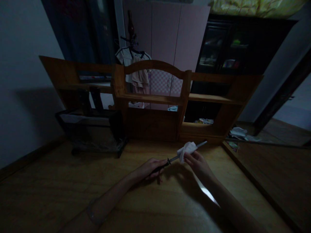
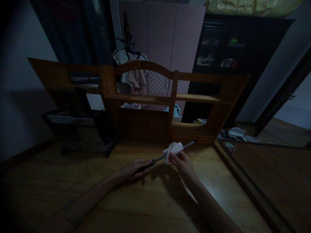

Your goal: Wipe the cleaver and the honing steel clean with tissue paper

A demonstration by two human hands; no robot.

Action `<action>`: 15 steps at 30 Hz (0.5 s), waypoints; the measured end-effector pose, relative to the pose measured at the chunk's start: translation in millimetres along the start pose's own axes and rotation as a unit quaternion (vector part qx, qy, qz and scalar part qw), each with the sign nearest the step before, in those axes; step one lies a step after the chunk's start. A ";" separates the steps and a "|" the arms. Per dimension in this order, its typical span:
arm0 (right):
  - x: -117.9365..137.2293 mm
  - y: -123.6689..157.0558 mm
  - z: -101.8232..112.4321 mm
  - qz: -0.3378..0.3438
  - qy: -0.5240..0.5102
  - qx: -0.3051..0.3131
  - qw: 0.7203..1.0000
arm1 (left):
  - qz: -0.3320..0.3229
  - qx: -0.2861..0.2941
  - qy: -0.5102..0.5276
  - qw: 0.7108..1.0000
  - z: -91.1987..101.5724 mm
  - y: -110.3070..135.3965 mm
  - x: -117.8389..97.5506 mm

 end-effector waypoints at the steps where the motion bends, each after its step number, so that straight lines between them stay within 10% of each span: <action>1: -2.2 4.6 -7.9 -0.013 -0.011 0.014 1.000 | 0.001 0.001 -0.005 1.000 0.1 -0.8 0.8; 15: -6.9 20.9 -37.7 -0.092 -0.101 0.075 0.988 | 0.022 -0.032 -0.049 0.998 0.8 2.5 -2.1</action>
Point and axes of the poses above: each hand's wrist, its own y-axis away from the middle knuckle, its own z-axis out of the back of the hand, x = y × z, the point moved 4 cm from there along -y, towards the middle knuckle, and after that the axes turned 11 degrees about z, right-handed, at the moved point
